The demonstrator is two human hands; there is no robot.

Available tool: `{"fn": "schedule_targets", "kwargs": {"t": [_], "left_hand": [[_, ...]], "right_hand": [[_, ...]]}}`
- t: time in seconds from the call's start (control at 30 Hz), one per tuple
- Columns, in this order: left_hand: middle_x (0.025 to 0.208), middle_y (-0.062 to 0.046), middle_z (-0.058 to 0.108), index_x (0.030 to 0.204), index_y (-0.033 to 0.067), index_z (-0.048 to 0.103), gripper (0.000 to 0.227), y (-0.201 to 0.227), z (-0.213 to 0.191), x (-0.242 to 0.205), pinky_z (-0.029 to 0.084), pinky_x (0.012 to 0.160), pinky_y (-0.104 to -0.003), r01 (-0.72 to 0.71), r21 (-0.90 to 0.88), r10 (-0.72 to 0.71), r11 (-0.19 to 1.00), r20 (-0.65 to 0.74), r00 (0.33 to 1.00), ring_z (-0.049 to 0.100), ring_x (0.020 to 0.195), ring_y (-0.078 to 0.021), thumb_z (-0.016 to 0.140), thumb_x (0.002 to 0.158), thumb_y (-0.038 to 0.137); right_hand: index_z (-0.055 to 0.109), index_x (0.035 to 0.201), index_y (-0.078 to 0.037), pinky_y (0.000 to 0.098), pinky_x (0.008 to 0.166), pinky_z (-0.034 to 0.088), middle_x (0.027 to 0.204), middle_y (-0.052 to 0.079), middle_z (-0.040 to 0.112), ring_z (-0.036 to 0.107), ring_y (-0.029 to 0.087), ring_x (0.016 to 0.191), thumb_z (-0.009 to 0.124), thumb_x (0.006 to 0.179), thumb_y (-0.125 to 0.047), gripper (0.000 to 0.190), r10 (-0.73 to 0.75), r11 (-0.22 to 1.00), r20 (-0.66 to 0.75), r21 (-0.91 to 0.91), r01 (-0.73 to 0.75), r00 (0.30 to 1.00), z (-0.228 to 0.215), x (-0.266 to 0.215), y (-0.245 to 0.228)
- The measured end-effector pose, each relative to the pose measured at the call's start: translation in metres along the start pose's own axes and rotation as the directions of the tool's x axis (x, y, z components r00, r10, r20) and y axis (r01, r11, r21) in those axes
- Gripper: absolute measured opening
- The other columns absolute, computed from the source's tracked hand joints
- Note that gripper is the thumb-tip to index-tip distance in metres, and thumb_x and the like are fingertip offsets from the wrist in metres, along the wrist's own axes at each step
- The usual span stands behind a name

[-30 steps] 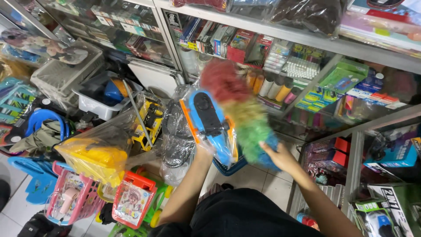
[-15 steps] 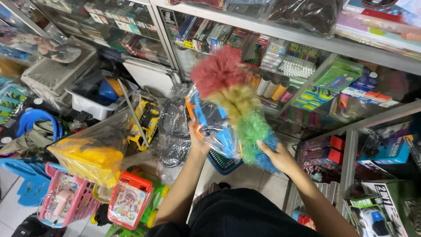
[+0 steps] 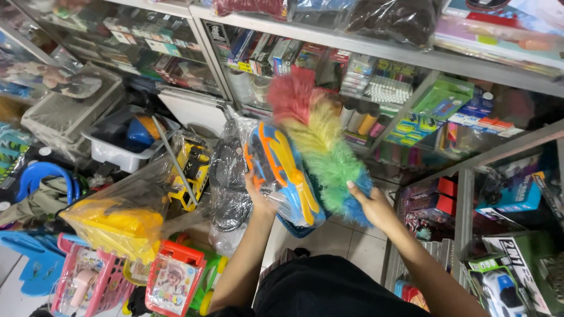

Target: The person uses a colorful feather duster to clean various toys and items on shelves in a cluttered store. They pick up items like a blue toy boat, small toy cars, and other packaged goods, dust them, and place them back on the shelves or into a blue basket.

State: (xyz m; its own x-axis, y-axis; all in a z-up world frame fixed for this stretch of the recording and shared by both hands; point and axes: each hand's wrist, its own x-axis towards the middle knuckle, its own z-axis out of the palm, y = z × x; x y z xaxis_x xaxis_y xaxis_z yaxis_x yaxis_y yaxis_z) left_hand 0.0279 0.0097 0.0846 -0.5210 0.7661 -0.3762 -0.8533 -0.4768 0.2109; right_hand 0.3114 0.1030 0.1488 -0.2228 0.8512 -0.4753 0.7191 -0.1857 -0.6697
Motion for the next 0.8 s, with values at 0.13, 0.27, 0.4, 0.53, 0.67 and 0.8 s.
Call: {"fn": "schedule_targets", "kwargs": {"t": [0.13, 0.27, 0.4, 0.53, 0.67, 0.8], "left_hand": [[0.071, -0.010, 0.071, 0.106, 0.0104, 0.071, 0.034, 0.010, 0.035, -0.021, 0.060, 0.043, -0.028, 0.410, -0.279, -0.273, 0.868, 0.423, 0.864, 0.069, 0.056, -0.0197, 0.061, 0.090, 0.038], [0.093, -0.008, 0.073, 0.105, 0.0136, 0.066, 0.026, -0.001, 0.007, -0.005, 0.063, 0.074, -0.034, 0.040, -0.037, -0.040, 0.999, -0.013, 0.999, 0.070, 0.074, -0.0235, 0.067, 0.086, 0.031], [0.097, -0.009, 0.072, 0.109, 0.0145, 0.067, 0.036, 0.004, 0.035, -0.017, 0.060, 0.079, -0.039, 0.117, 0.011, -0.117, 0.993, 0.017, 0.993, 0.068, 0.080, -0.0260, 0.069, 0.081, 0.037], [0.087, -0.009, 0.068, 0.111, 0.0084, 0.067, 0.037, -0.004, 0.052, -0.022, 0.059, 0.062, -0.033, 0.169, 0.014, -0.170, 0.985, 0.041, 0.985, 0.067, 0.070, -0.0241, 0.068, 0.083, 0.033], [0.081, -0.007, 0.069, 0.099, 0.0129, 0.065, 0.027, -0.007, 0.003, 0.018, 0.059, 0.057, -0.028, 0.271, 0.105, -0.271, 0.957, -0.017, 0.963, 0.063, 0.061, -0.0185, 0.067, 0.082, 0.033], [0.066, -0.005, 0.061, 0.087, 0.0150, 0.058, 0.029, -0.015, -0.007, 0.045, 0.057, 0.045, -0.028, 0.267, 0.315, -0.251, 0.911, -0.089, 0.964, 0.060, 0.049, -0.0197, 0.074, 0.075, 0.037]], "right_hand": [[0.049, 0.143, 0.013, 0.0520, 0.123, 0.031, 0.151, 0.036, 0.047, 0.041, 0.040, 0.147, 0.054, 0.089, -0.080, 0.108, 0.103, 0.994, 0.112, 0.028, -0.107, 0.988, 0.021, -0.028, -0.016], [0.076, 0.103, 0.006, 0.0455, 0.092, 0.054, 0.100, 0.024, 0.076, 0.071, 0.035, 0.108, 0.062, 0.090, -0.071, 0.079, 0.095, 0.995, 0.129, -0.034, -0.091, 0.987, 0.041, -0.003, 0.034], [0.072, 0.113, 0.012, 0.0508, 0.103, 0.050, 0.119, 0.034, 0.071, 0.064, 0.041, 0.125, 0.059, 0.086, -0.079, 0.096, 0.110, 0.993, 0.038, -0.056, -0.108, 0.993, 0.018, -0.021, 0.000], [0.066, 0.127, 0.010, 0.0534, 0.110, 0.043, 0.124, 0.033, 0.068, 0.061, 0.042, 0.128, 0.066, 0.089, -0.072, 0.090, 0.060, 0.977, -0.068, 0.208, -0.045, 0.996, 0.022, -0.029, 0.007], [0.072, 0.117, 0.004, 0.0494, 0.096, 0.052, 0.106, 0.024, 0.076, 0.070, 0.036, 0.105, 0.067, 0.092, -0.062, 0.071, 0.021, 0.978, 0.077, 0.207, -0.037, 0.997, 0.048, -0.011, 0.063], [0.077, 0.099, 0.002, 0.0440, 0.082, 0.054, 0.092, 0.021, 0.076, 0.074, 0.034, 0.093, 0.062, 0.089, -0.069, 0.073, 0.212, 0.976, 0.081, 0.029, -0.215, 0.974, 0.045, -0.014, 0.119]]}}
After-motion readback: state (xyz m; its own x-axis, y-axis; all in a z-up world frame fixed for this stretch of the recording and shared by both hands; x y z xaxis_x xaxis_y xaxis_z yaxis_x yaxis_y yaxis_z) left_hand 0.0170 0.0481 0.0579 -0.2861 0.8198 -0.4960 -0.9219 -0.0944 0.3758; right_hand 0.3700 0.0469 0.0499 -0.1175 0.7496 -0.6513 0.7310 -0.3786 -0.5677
